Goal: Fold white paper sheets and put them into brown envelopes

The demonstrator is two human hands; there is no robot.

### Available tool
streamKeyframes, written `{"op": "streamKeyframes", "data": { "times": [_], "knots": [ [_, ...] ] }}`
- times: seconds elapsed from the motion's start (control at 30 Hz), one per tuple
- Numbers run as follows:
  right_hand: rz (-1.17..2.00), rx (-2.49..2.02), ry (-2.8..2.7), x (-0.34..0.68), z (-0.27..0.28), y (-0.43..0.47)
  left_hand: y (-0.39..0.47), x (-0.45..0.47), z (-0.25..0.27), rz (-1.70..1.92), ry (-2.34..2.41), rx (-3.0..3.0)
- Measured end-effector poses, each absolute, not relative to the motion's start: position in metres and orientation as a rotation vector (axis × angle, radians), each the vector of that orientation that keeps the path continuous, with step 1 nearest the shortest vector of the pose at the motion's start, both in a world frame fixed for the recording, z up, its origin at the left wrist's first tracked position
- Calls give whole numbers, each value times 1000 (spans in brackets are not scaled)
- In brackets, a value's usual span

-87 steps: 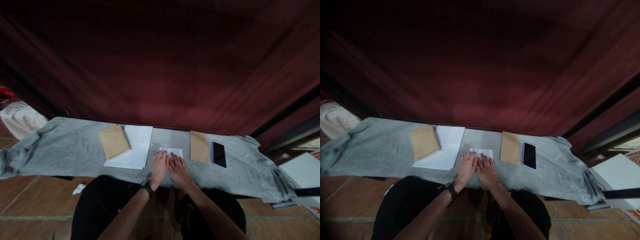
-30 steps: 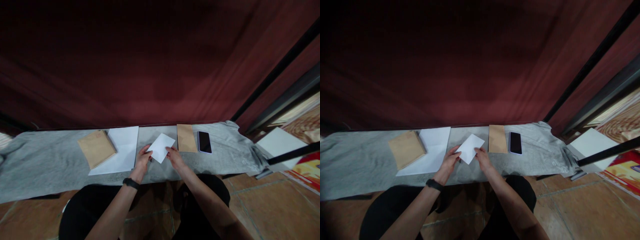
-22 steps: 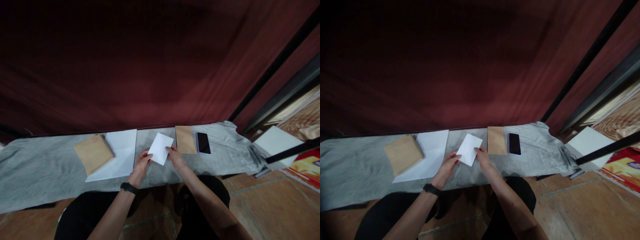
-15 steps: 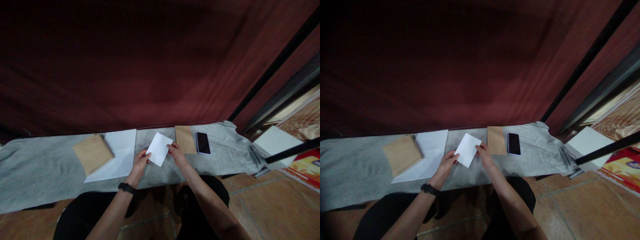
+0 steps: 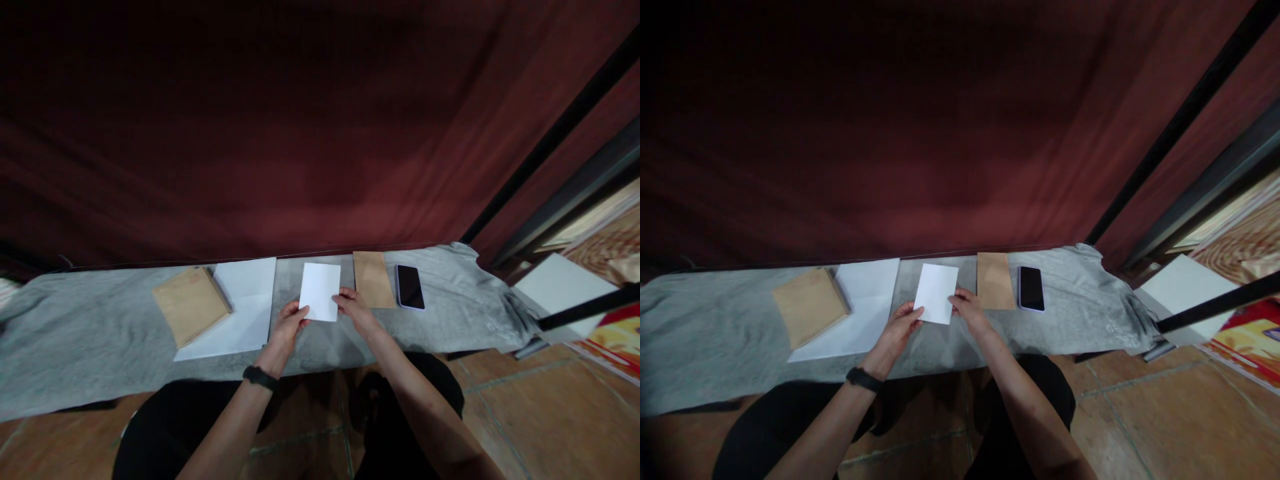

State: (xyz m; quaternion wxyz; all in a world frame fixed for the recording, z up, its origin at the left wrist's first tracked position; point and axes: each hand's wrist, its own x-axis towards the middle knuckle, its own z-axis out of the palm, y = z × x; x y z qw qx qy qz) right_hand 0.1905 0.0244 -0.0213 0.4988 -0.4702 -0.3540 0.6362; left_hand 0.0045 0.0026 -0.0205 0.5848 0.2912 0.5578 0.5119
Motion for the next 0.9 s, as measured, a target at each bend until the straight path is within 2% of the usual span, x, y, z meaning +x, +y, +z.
{"op": "streamKeyframes", "data": {
  "times": [0.2,0.3,0.43,0.6,0.77,0.9],
  "knots": [
    [1509,-1130,-793,190,-14,28,5,-10,-22,1135,1315,707],
    [1270,-1161,-948,191,-8,31,9,-10,-19,1167,1341,596],
    [778,-1192,-1534,193,-3,23,19,-9,-6,1151,1177,356],
    [476,-1223,-2245,184,-13,0,24,-7,-4,1133,1169,352],
    [395,-1223,-2390,175,-26,-12,18,-5,-15,1202,1371,414],
    [589,-1232,-2119,176,-27,-7,14,-2,-4,1261,1225,535]
  ]
}}
